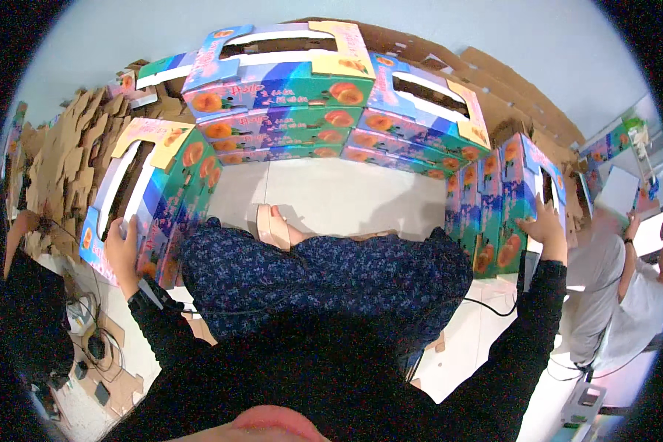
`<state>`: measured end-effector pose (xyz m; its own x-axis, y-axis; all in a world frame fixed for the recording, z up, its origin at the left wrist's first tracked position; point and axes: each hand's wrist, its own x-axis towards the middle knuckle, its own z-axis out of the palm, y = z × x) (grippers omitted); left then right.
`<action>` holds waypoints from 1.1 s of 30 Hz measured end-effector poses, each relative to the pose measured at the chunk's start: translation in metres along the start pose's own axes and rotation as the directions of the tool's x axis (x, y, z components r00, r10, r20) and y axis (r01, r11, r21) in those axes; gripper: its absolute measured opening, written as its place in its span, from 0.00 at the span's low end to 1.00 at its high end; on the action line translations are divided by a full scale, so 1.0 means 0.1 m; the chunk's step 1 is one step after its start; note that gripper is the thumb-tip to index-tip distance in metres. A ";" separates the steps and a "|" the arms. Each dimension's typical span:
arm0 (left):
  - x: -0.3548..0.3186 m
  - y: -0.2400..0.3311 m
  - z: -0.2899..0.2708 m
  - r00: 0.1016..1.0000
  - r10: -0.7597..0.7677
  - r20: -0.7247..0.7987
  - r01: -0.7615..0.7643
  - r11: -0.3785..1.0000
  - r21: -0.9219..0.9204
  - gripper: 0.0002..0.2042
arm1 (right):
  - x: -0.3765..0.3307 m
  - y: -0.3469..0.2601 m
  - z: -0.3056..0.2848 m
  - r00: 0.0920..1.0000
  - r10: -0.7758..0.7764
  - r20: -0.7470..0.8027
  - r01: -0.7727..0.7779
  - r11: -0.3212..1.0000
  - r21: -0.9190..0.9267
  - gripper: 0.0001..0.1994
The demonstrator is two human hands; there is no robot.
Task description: Folding and stacking cardboard fruit boxes on the floor.
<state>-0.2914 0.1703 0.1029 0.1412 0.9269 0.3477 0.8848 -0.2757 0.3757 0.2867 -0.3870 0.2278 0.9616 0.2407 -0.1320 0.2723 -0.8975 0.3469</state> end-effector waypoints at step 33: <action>-0.01 0.14 0.14 0.988 0.100 -0.120 -0.107 0.993 -0.051 0.11 | 0.83 -4.63 -1.28 0.384 -0.653 -0.653 0.885 0.462 0.059 0.54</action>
<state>-0.2729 0.1688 0.0961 0.1747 0.8573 0.4843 0.8409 -0.3858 0.3796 0.2445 0.0959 0.1751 0.2144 0.9196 0.3292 0.9747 -0.2231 -0.0117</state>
